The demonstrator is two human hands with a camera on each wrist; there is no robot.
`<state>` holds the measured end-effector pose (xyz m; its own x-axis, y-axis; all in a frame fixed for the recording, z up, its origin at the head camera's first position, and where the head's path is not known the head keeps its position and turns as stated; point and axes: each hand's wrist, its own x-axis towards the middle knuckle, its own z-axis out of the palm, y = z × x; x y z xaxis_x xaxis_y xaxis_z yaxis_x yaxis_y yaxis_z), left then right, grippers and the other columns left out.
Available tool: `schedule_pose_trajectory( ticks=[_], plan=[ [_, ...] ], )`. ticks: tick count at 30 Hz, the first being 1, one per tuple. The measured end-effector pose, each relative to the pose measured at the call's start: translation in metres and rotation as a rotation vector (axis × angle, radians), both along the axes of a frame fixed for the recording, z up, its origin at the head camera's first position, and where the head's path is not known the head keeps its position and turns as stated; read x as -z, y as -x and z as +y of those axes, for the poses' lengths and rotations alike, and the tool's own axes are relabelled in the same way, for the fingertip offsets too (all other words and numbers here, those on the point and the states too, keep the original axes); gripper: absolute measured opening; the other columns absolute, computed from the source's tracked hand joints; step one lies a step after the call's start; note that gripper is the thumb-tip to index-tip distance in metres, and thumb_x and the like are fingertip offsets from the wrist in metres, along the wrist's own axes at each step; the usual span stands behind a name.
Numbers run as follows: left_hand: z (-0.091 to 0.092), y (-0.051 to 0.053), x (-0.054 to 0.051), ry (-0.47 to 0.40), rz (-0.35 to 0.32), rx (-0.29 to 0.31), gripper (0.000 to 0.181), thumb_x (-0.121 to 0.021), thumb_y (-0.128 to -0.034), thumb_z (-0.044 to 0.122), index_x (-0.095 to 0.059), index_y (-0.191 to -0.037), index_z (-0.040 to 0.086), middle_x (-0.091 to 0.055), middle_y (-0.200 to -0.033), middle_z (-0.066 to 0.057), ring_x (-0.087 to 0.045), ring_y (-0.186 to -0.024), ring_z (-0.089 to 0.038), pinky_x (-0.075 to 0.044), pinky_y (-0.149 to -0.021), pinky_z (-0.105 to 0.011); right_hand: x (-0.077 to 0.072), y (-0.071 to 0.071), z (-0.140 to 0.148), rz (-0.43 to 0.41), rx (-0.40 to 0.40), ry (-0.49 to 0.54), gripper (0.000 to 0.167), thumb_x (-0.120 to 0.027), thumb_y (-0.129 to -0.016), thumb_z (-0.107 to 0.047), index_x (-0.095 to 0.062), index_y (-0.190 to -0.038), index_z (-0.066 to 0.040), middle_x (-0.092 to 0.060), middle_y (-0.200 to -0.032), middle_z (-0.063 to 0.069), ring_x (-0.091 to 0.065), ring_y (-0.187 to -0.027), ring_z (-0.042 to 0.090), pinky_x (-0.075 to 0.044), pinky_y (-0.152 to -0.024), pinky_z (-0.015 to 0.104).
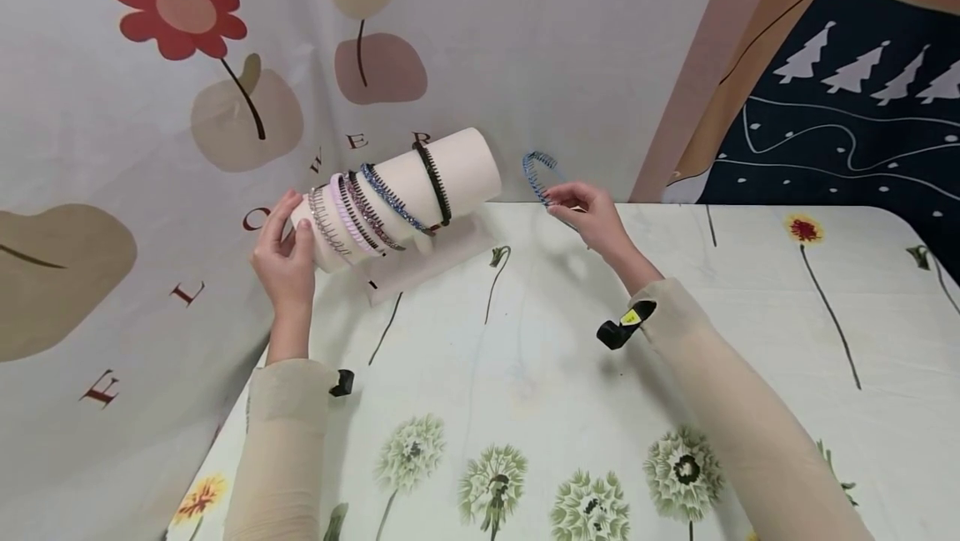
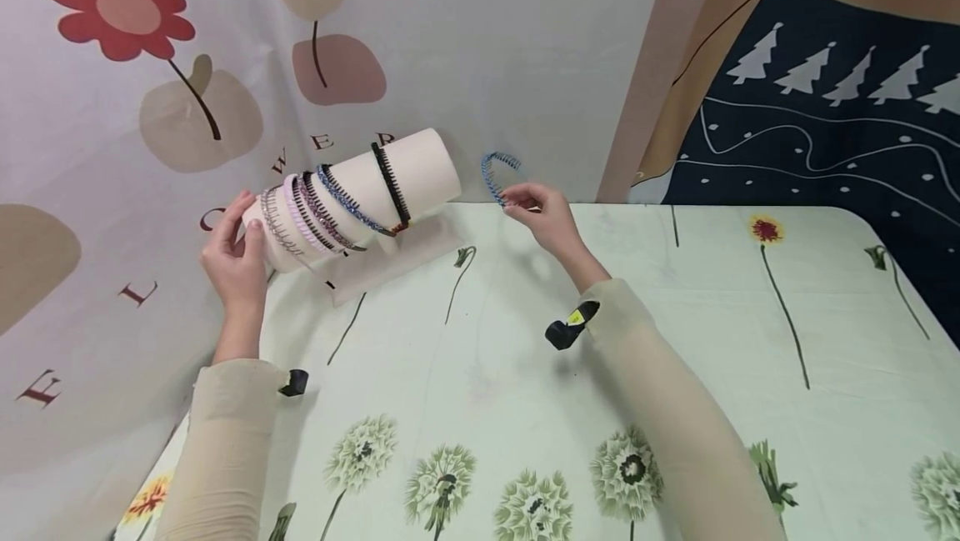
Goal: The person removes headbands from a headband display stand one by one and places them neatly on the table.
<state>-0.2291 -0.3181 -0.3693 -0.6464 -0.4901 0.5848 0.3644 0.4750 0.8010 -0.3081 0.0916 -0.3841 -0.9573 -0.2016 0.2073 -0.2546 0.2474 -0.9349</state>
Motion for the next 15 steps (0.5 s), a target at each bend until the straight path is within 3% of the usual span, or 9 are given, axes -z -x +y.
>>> schedule_pose_trajectory(
  ticks=[7,15],
  plan=[
    [0.001,-0.002,-0.002,0.006,0.004,0.006,0.033,-0.06,-0.0927,0.012,-0.071,-0.124,0.009,-0.064,-0.137,0.001,-0.058,-0.13,-0.01,-0.051,-0.103,-0.023,0.011,-0.001,0.007,-0.03,-0.021,-0.085,0.028,-0.064,-0.096,-0.012,-0.067,-0.123,-0.004,-0.066,-0.119,0.016,-0.06,-0.098,0.016,-0.052,-0.078,0.017],
    [0.0,0.0,-0.001,0.004,0.003,-0.008,0.034,-0.058,-0.0924,0.011,-0.07,-0.124,0.006,-0.064,-0.138,-0.003,-0.058,-0.131,-0.012,-0.051,-0.103,-0.023,0.022,-0.001,0.012,-0.078,-0.031,-0.159,0.028,-0.063,-0.096,-0.01,-0.068,-0.123,-0.004,-0.066,-0.125,0.017,-0.06,-0.104,0.023,-0.049,-0.076,0.013]
  ],
)
